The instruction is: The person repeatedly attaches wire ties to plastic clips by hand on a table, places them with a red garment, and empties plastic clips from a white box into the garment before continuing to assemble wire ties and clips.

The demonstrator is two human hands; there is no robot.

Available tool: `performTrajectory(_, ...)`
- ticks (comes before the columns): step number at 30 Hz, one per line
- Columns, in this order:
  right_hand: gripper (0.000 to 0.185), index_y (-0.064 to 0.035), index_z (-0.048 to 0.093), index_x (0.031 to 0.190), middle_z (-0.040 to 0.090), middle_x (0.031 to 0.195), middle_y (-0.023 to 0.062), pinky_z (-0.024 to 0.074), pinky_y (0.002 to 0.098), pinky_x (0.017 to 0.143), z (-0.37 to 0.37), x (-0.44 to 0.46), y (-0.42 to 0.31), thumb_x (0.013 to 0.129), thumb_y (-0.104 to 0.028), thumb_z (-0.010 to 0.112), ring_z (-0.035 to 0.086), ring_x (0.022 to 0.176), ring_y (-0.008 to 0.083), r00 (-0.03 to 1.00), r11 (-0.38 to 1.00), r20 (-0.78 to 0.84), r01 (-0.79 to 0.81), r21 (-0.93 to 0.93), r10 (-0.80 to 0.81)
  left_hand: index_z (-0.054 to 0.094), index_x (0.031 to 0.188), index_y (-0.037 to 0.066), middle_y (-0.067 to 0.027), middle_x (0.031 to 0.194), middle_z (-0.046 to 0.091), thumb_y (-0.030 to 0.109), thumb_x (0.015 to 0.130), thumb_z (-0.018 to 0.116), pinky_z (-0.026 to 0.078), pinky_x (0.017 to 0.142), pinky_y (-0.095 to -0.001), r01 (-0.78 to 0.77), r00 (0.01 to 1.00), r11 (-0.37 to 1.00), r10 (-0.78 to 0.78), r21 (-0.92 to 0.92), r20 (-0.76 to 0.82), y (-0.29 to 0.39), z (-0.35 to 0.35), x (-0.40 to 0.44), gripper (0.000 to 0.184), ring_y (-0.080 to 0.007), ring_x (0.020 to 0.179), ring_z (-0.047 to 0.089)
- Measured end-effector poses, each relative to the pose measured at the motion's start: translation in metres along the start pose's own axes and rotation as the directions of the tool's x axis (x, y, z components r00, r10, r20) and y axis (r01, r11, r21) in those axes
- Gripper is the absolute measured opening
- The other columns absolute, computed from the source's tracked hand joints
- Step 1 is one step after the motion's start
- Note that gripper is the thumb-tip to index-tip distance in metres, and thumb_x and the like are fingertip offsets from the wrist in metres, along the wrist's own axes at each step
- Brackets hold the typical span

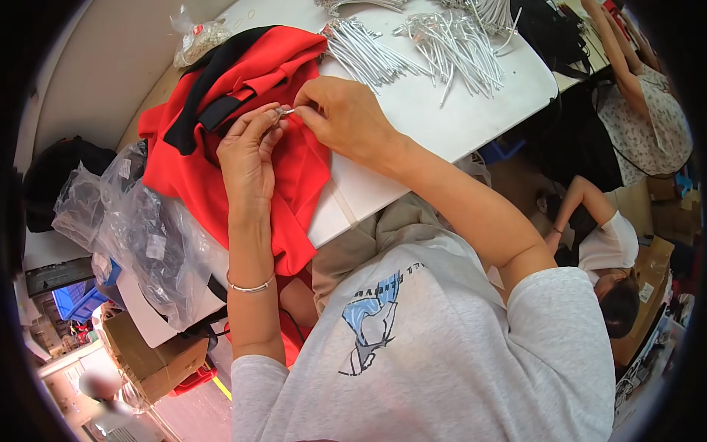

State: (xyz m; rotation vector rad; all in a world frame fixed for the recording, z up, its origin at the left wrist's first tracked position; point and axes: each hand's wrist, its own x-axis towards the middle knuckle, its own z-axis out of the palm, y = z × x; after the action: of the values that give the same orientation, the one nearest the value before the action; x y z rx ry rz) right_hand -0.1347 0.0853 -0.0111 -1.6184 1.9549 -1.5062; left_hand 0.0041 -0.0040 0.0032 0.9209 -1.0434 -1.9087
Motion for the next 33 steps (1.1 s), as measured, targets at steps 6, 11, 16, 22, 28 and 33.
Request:
performTrajectory(6, 0.004, -0.0019, 0.068, 0.087, 0.062, 0.072, 0.0016, 0.0377, 0.0248, 0.052, 0.011, -0.001, -0.003, 0.083, -0.001, 0.066, 0.047, 0.057, 0.0111, 0.992, 0.995, -0.078, 0.100, 0.027, -0.098, 0.071, 0.099, -0.009, -0.0134, 0.088, 0.073, -0.002, 0.086, 0.068, 0.054, 0.069, -0.0187, 0.080, 0.991, 0.992, -0.089, 0.095, 0.099, -0.004, -0.013, 0.004, 0.015, -0.0153, 0.072, 0.068)
performTrajectory(11, 0.004, -0.0023, 0.068, 0.085, 0.062, 0.071, 0.0014, 0.0376, 0.0247, 0.052, 0.002, -0.001, 0.001, 0.082, -0.001, 0.066, 0.046, 0.056, 0.0112, 0.992, 0.996, -0.089, 0.085, 0.005, -0.084, 0.070, 0.101, -0.009, -0.0130, 0.089, 0.073, -0.001, 0.087, 0.068, 0.054, 0.069, -0.0189, 0.089, 0.988, 0.993, -0.098, 0.078, 0.119, -0.006, -0.001, 0.006, 0.017, -0.0154, 0.072, 0.067)
performTrajectory(16, 0.004, -0.0029, 0.068, 0.085, 0.063, 0.072, 0.0016, 0.0374, 0.0246, 0.052, 0.003, 0.000, -0.001, 0.082, -0.001, 0.066, 0.046, 0.055, 0.0114, 0.993, 0.997, -0.111, 0.057, 0.053, -0.050, 0.071, 0.103, -0.009, -0.0122, 0.089, 0.073, 0.000, 0.088, 0.068, 0.054, 0.069, -0.0193, 0.064, 0.994, 0.996, -0.069, 0.065, 0.081, 0.002, -0.002, 0.001, 0.018, -0.0152, 0.072, 0.067)
performTrajectory(22, 0.008, -0.0038, 0.070, 0.090, 0.065, 0.073, 0.0005, 0.0409, 0.0267, 0.057, -0.038, 0.014, 0.017, 0.084, -0.007, 0.065, 0.049, 0.059, 0.0119, 0.944, 0.988, -0.323, 0.014, -0.151, -0.063, 0.072, 0.106, -0.006, -0.0113, 0.091, 0.073, 0.004, 0.088, 0.070, 0.054, 0.069, -0.0216, -0.064, 0.989, 0.955, 0.021, 0.289, 0.149, 0.025, 0.011, -0.003, 0.020, -0.0153, 0.075, 0.068)
performTrajectory(28, 0.018, -0.0079, 0.074, 0.102, 0.071, 0.083, 0.0036, 0.0487, 0.0280, 0.065, -0.136, 0.019, 0.059, 0.089, -0.018, 0.068, 0.062, 0.071, 0.0163, 0.899, 0.710, -0.433, -0.350, -0.612, 0.071, 0.072, 0.104, -0.004, -0.0122, 0.091, 0.072, 0.006, 0.084, 0.072, 0.053, 0.066, -0.0277, -0.151, 0.987, 0.530, 0.033, 0.835, 0.157, 0.069, -0.020, -0.031, 0.021, -0.0183, 0.075, 0.067)
performTrajectory(33, 0.015, -0.0065, 0.074, 0.098, 0.069, 0.086, 0.0042, 0.0481, 0.0291, 0.065, -0.124, 0.017, 0.075, 0.087, -0.013, 0.067, 0.058, 0.068, 0.0168, 0.874, 0.790, -0.458, -0.162, -0.591, -0.164, 0.071, 0.096, -0.003, -0.0135, 0.090, 0.067, 0.005, 0.081, 0.071, 0.051, 0.062, -0.0324, -0.354, 0.914, -0.103, 0.175, 0.930, 0.367, 0.042, -0.035, -0.052, 0.017, -0.0240, 0.068, 0.062)
